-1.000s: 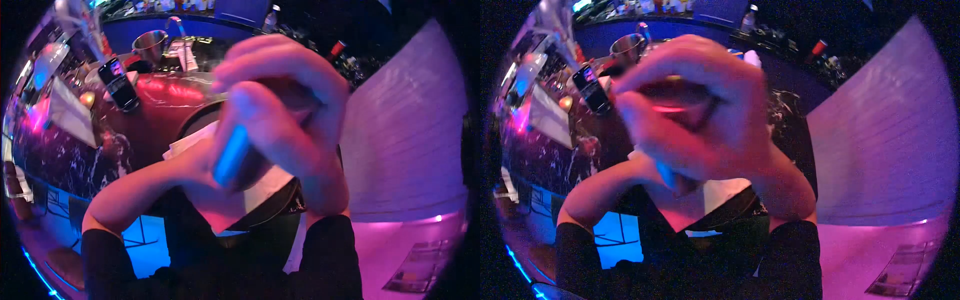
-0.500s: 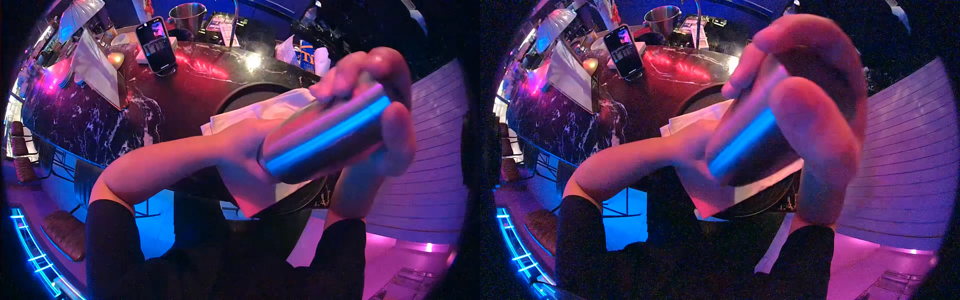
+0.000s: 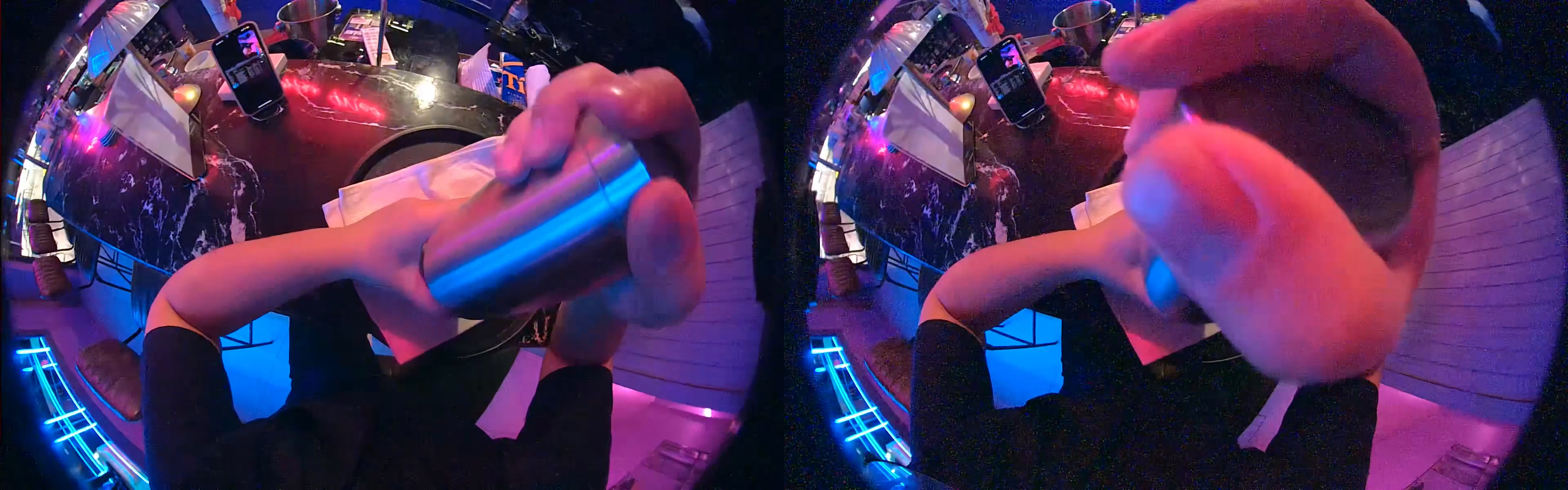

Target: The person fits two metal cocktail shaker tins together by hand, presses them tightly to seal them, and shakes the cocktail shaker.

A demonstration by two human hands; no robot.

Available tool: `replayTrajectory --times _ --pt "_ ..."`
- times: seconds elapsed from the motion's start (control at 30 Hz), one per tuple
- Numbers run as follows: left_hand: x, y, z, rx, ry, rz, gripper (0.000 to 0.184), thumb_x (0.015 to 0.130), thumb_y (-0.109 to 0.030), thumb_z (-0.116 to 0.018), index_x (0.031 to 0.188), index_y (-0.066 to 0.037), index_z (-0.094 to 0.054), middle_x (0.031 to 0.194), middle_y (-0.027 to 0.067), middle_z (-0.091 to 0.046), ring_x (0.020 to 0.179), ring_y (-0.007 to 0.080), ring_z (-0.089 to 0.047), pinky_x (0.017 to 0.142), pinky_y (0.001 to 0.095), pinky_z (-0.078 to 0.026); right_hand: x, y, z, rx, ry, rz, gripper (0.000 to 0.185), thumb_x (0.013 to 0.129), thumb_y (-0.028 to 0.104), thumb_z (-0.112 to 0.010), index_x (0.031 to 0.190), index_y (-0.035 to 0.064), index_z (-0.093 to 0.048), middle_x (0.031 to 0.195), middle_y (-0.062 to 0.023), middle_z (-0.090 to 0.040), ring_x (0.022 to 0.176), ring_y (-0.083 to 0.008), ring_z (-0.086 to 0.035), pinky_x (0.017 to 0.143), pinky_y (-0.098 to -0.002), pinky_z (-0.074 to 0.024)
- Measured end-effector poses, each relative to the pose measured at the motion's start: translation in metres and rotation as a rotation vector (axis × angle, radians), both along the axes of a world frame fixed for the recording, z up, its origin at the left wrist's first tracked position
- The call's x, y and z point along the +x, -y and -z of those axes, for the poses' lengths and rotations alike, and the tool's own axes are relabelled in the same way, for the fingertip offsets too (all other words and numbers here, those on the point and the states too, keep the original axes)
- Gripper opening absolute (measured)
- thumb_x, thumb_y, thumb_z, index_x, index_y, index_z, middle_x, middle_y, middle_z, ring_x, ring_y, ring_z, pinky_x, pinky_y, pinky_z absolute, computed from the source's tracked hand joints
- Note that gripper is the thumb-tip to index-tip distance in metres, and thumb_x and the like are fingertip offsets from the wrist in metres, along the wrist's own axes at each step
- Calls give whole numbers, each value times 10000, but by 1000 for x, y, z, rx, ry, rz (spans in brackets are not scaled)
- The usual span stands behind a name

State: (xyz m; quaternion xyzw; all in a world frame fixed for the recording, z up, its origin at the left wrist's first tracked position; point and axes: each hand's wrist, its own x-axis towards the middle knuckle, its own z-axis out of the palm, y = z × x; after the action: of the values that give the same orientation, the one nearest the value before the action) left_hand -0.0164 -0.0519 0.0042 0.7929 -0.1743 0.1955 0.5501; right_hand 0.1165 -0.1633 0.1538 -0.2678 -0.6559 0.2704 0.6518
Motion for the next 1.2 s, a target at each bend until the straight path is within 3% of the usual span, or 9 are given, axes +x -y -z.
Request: replayTrajectory --times 0.23,0.33,0.43,0.53,0.7,0.8,0.9,1.1,1.2 --pt "-5 3 0 -76 -68 24 867 692 -406 -937 1378 -69 -530 1252 137 -677 1200 264 -647 1035 420 -488 13 6 -10 -90 191 6 542 952 469 -638 1293 69 -506 1000 -192 -547 857 -260 -592 792 -382 -521" --pt "-4 4 -9 -56 -62 24 869 683 -402 -942 1373 -68 -534 1248 134 -676 1217 266 -634 1047 430 -478 -6 10 -19 -194 75 176 527 926 462 -677 1218 52 -522 958 -196 -566 817 -254 -595 769 -373 -529" --pt "-8 -3 -1 -16 -133 37 864 673 -406 -946 1364 -72 -550 1247 131 -675 1216 274 -631 1054 438 -470 9 -13 -9 -115 29 42 493 920 398 -689 1215 23 -564 937 -176 -592 802 -226 -612 730 -340 -528" --pt "-6 -3 4 7 -178 42 891 652 -438 -953 1368 -73 -568 1257 135 -673 1209 292 -631 1055 447 -465 11 -13 -2 -75 -14 88 466 916 370 -693 1202 18 -584 947 -173 -608 802 -217 -622 723 -334 -531" --pt "14 -21 105 245 -188 133 963 625 -484 -964 1395 -75 -557 1341 141 -638 1258 321 -609 1084 455 -451 -4 2 0 -33 -28 184 421 910 321 -700 1181 10 -618 963 -168 -636 802 -203 -638 712 -323 -537" --pt "-6 -7 21 29 -225 7 985 623 -493 -970 1406 -69 -549 1346 148 -635 1269 321 -605 1095 460 -446 -10 9 -3 -18 -31 198 395 907 292 -704 1169 4 -638 973 -165 -652 802 -195 -648 705 -317 -540" --pt "-4 -11 23 223 -219 58 1039 620 -478 -979 1445 -59 -505 1385 162 -602 1324 322 -562 1115 470 -427 -15 9 -6 -9 -39 212 370 903 264 -708 1156 -1 -658 984 -162 -669 801 -186 -658 698 -311 -543" --pt "-5 -5 30 -77 -76 -111 1167 596 -458 -994 1517 -50 -405 1478 179 -512 1433 343 -442 1164 485 -369 -9 11 9 75 -84 256 313 877 215 -741 1109 11 -696 1084 -157 -721 838 -183 -709 770 -306 -580" --pt "0 -16 55 35 -494 140 1116 587 -434 -1004 1487 -57 -463 1445 175 -554 1399 332 -491 1153 476 -390 -6 15 12 72 -85 273 318 882 225 -741 1113 12 -695 1074 -153 -721 831 -181 -710 763 -306 -582"
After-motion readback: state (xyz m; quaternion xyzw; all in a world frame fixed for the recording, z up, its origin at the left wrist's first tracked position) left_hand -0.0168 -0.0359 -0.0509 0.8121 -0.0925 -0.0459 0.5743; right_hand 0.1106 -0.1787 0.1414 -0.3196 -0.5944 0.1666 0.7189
